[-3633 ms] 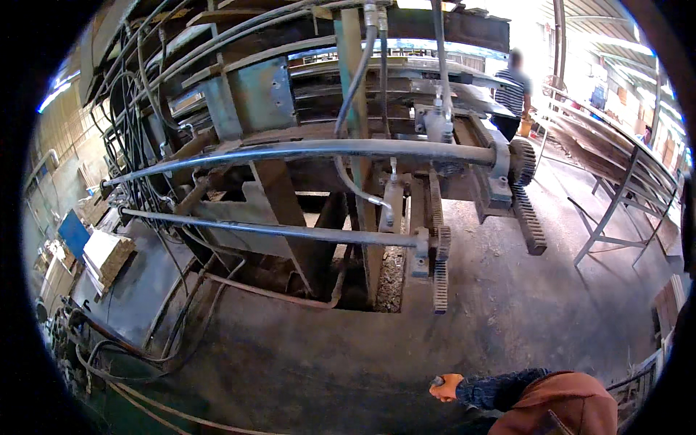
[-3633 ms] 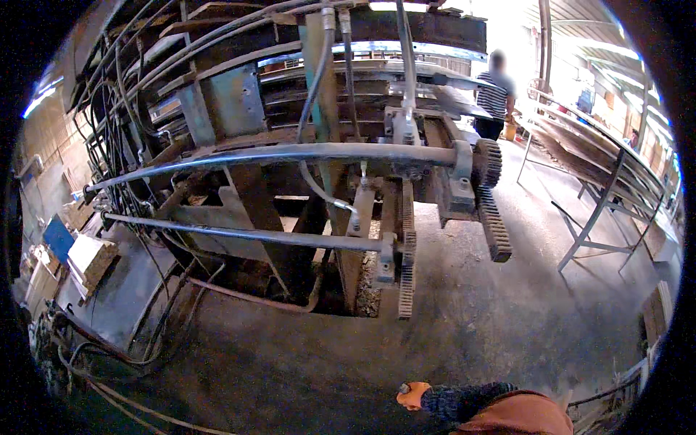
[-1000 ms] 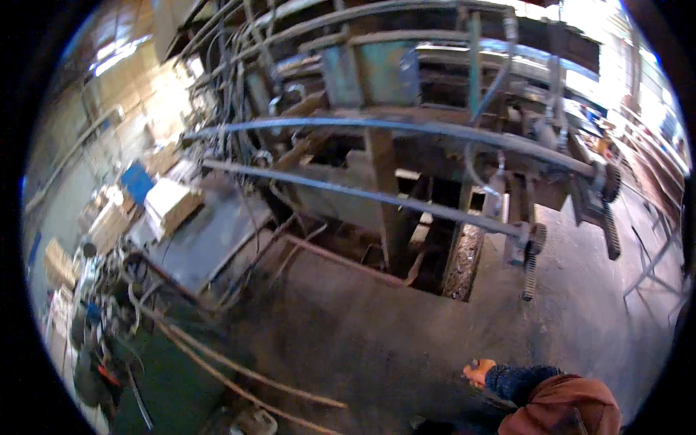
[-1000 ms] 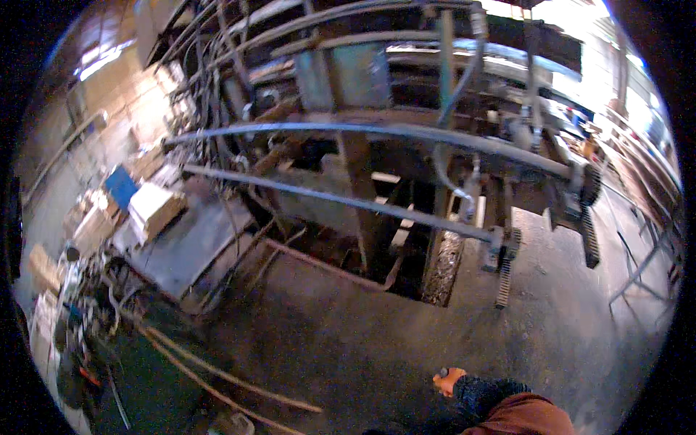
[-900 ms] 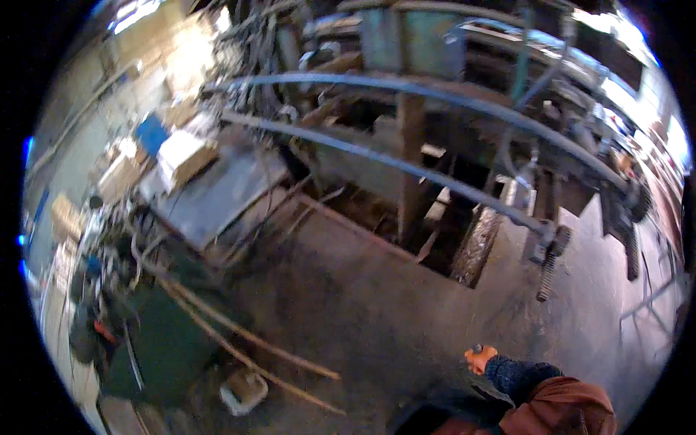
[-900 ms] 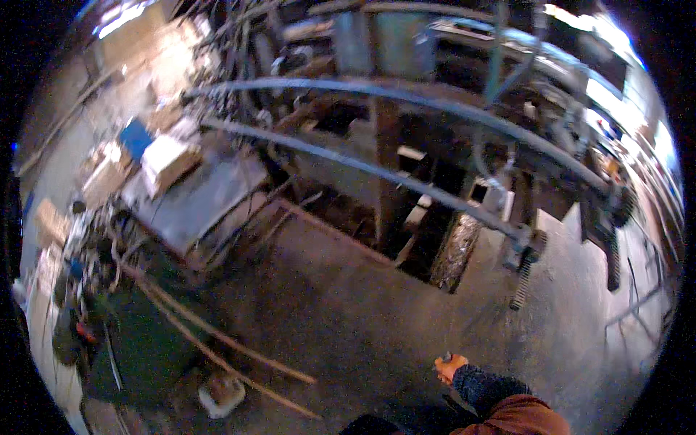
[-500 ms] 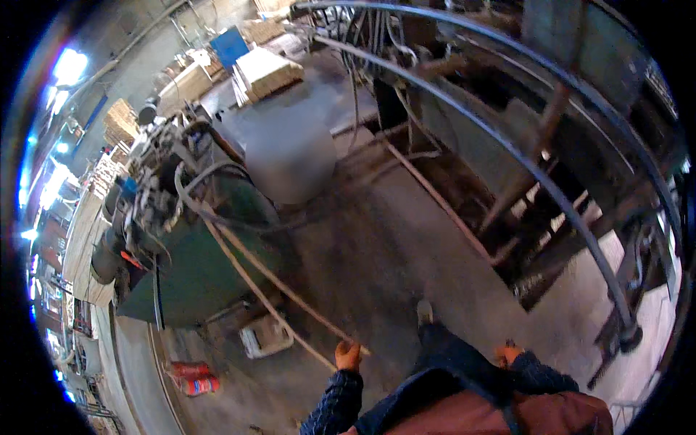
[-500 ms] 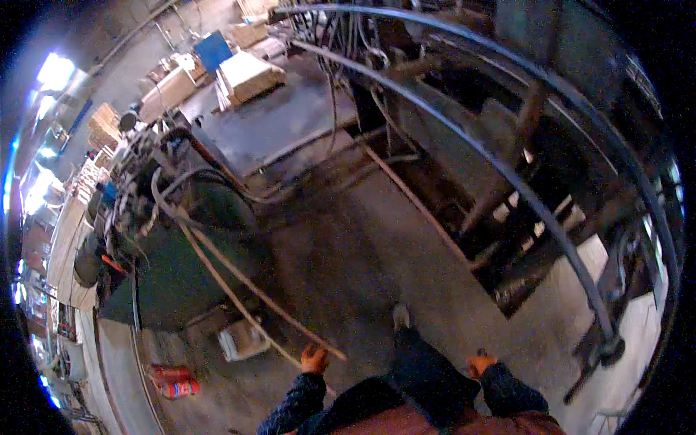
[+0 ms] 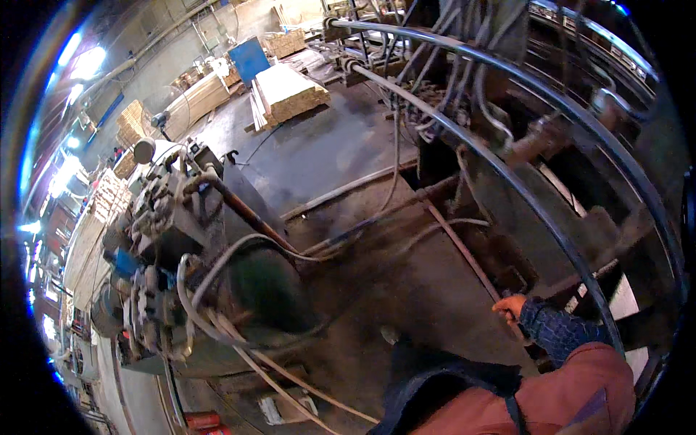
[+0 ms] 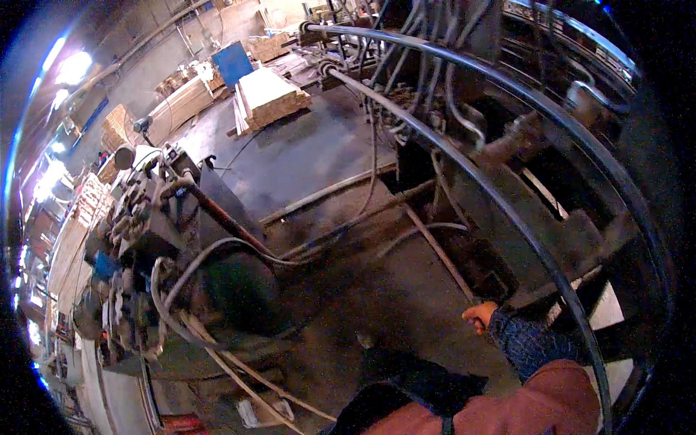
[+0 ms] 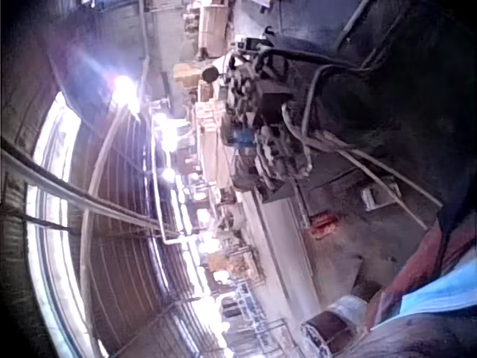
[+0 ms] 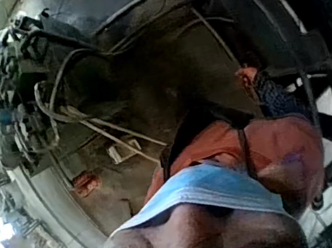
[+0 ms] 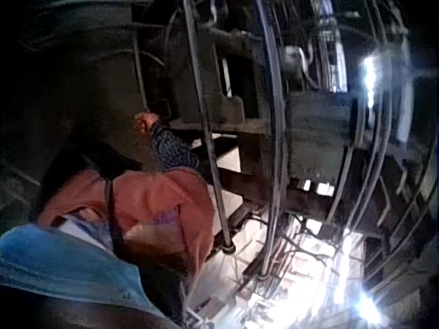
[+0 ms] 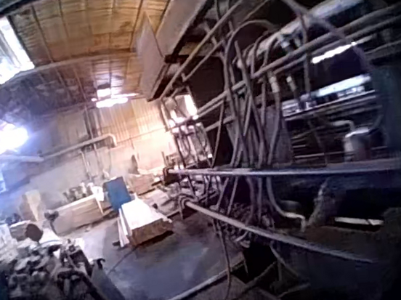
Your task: The person uses a long metal rod to guide and align wooden sheets into the multiple tiers of a large industrial hydraulic press.
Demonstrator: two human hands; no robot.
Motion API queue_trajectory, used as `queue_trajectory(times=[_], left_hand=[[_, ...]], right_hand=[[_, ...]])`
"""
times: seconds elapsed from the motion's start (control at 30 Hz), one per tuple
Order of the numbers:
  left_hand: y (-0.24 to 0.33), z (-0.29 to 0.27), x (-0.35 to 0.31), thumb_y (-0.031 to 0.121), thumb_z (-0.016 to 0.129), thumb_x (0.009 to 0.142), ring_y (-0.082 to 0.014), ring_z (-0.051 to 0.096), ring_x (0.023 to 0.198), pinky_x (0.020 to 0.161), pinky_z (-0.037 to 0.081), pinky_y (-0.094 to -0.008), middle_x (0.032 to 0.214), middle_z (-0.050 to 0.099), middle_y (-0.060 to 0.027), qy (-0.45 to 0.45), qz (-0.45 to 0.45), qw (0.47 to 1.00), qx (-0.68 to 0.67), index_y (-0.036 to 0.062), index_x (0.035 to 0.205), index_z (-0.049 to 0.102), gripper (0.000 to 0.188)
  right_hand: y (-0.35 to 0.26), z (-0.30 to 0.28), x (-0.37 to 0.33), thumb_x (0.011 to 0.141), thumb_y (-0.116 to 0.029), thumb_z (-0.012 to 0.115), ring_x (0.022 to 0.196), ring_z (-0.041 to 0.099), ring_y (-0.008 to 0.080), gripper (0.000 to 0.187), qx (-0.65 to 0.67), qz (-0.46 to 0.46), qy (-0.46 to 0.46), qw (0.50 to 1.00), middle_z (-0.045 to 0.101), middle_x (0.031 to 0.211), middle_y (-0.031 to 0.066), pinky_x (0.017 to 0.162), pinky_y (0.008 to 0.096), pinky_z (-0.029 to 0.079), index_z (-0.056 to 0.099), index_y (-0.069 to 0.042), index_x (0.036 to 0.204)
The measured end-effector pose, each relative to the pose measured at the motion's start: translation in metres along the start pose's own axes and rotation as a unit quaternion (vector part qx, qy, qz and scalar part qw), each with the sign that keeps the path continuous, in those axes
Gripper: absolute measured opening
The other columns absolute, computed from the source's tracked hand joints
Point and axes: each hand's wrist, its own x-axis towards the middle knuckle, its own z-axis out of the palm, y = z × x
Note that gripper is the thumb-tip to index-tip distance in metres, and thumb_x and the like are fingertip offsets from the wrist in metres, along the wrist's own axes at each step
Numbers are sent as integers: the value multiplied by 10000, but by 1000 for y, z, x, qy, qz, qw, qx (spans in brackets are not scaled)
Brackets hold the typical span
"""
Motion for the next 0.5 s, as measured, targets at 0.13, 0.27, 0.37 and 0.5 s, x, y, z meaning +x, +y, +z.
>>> queue_trajectory(times=[0.13, 0.27, 0.37, 0.5], left_hand=[[111, 54, 86, 215, 506, 936, -238, 553, 891, 705, 469, -399, 1100, 550, -80, -6, 30, 1000, -1, 129, 1315, 490, 389], [218, 113, 182, 259, 455, 966, -252, 550, 975, 768, 472, -417, 1206, 540, -86, -28, 52, 998, 7, 149, 1338, 487, 389], [287, 164, 249, 293, 417, 989, -263, 548, 1039, 816, 474, -430, 1285, 532, -90, -46, 70, 996, 13, 164, 1355, 485, 394], [366, 231, 363, 337, 365, 1019, -278, 545, 1123, 879, 477, -447, 1390, 522, -96, -73, 124, 989, 22, 184, 1378, 481, 407]], right_hand=[[-165, 74, 11, 852, -231, 755, 495, 533, 150, 270, 23, -95, 4, 995, 609, 757, 89, 465, 342, 503, 707, -22, 1015], [-287, 125, 37, 841, -241, 771, 488, 530, 149, 280, 50, -193, -22, 980, 625, 771, 104, 459, 329, 498, 715, -18, 1000], [-366, 158, 77, 825, -279, 783, 472, 532, 156, 309, 77, -242, -28, 967, 633, 774, 109, 439, 323, 489, 725, -21, 986], [-464, 190, 162, 837, -274, 734, 476, 543, 159, 280, 69, -255, -16, 964, 622, 757, 87, 415, 314, 489, 723, -33, 980]])
